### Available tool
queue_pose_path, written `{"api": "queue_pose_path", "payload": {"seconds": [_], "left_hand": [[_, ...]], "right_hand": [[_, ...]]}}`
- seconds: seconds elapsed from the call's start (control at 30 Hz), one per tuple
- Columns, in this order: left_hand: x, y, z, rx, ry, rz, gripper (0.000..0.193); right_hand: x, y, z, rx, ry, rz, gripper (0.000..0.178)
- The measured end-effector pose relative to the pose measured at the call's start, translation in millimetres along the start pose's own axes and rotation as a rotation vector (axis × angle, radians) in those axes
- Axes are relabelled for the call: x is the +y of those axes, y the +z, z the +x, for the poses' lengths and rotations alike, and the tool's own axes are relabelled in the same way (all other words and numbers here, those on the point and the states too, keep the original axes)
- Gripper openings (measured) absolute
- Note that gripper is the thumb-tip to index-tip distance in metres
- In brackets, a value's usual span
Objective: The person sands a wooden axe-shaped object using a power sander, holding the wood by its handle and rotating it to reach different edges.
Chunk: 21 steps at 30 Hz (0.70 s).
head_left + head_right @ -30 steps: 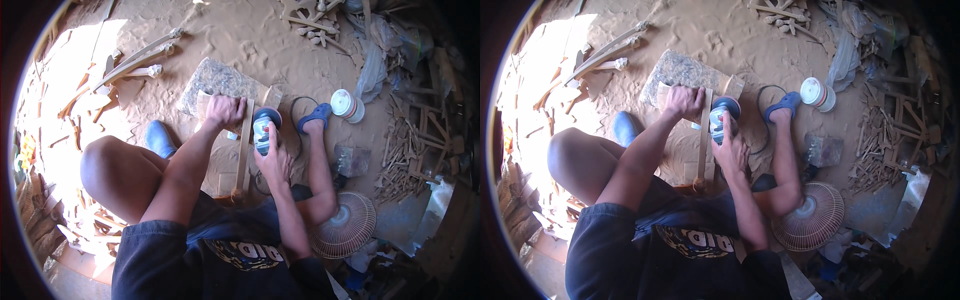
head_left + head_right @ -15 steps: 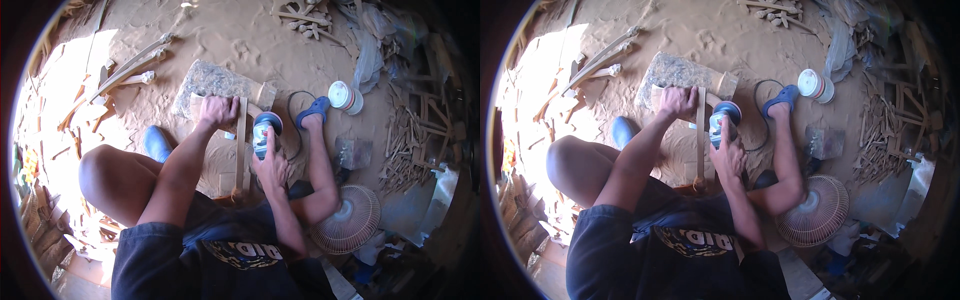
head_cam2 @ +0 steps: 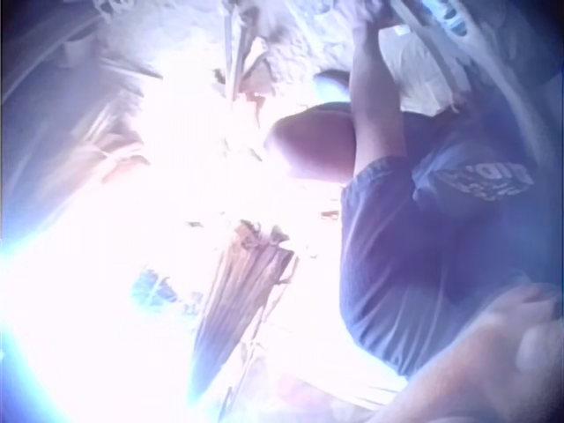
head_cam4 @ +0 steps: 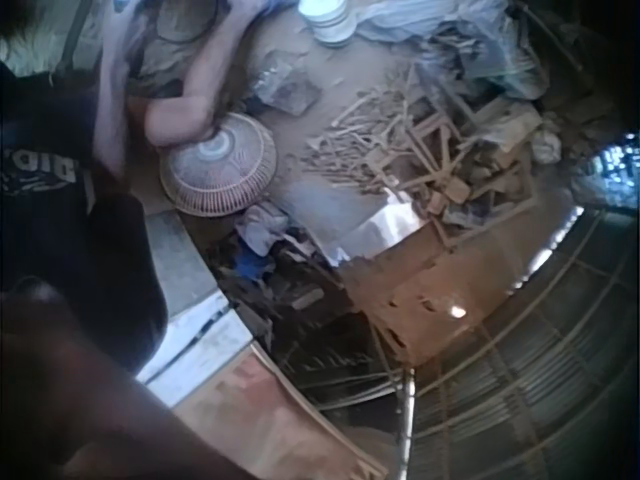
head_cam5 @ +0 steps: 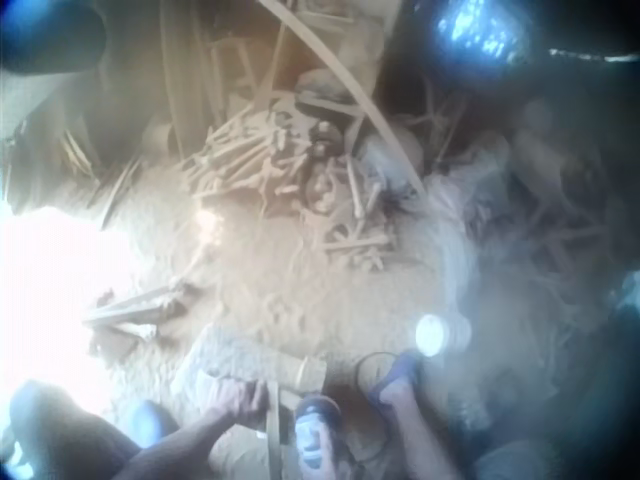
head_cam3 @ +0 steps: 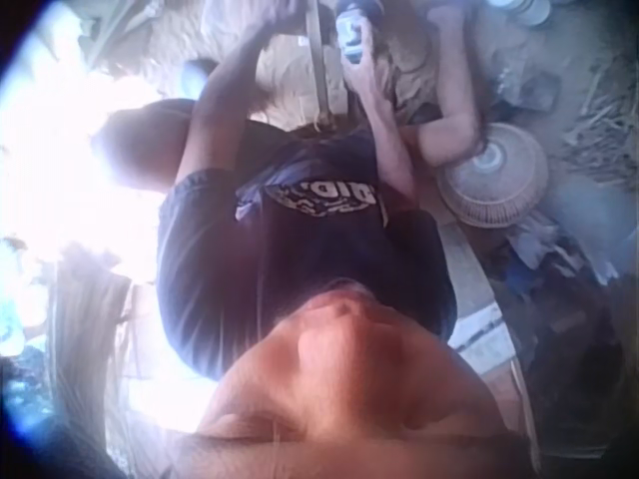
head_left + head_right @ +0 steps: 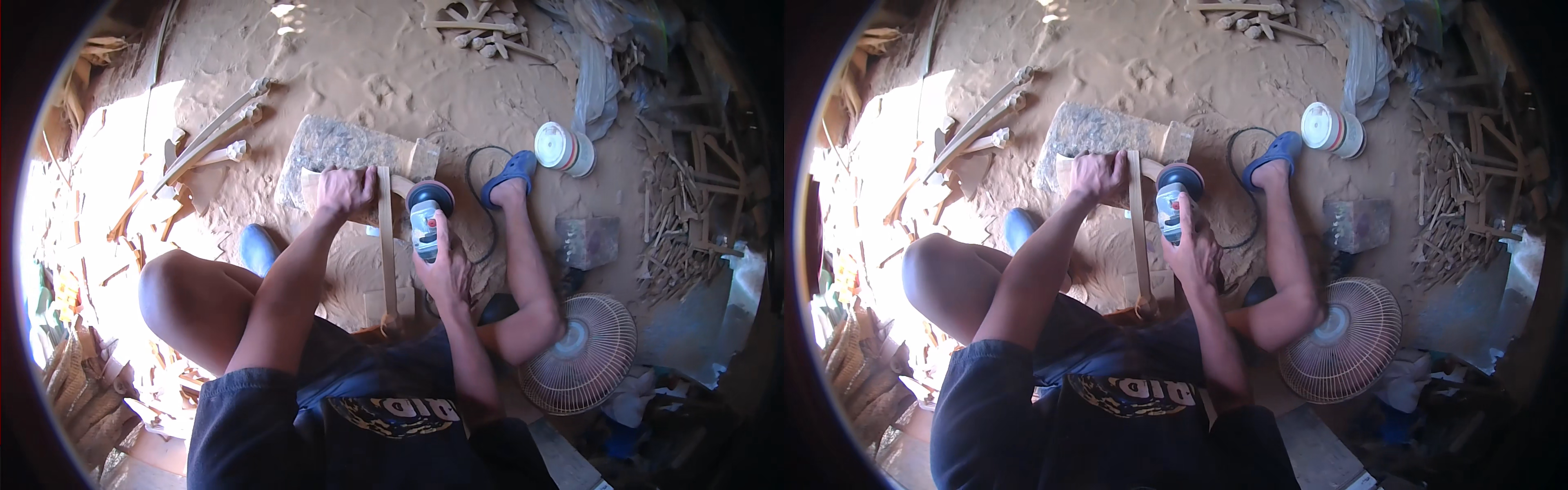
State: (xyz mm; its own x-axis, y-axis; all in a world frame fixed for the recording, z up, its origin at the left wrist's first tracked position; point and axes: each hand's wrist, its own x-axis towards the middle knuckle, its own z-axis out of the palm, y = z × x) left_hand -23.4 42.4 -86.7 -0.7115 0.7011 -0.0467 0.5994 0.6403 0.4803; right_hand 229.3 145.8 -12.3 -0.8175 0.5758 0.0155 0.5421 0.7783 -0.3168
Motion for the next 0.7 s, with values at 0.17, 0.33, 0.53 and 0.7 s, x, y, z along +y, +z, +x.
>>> {"api": "queue_pose_path", "payload": {"seconds": [0.17,0.33,0.53,0.7], "left_hand": [[2,2,1,0.052,0.043,-0.007,0.056],[-3,7,0,0.062,0.034,0.014,0.054],[-11,16,0,0.042,0.027,0.058,0.06],[-2,12,3,-0.005,-0.015,0.05,0.058]], "right_hand": [[5,2,-2,0.121,-0.01,0.013,0.105],[16,-11,6,0.096,0.166,0.064,0.095],[34,-47,35,-0.039,0.273,0.569,0.092],[36,-47,39,-0.034,0.145,0.552,0.096]]}}
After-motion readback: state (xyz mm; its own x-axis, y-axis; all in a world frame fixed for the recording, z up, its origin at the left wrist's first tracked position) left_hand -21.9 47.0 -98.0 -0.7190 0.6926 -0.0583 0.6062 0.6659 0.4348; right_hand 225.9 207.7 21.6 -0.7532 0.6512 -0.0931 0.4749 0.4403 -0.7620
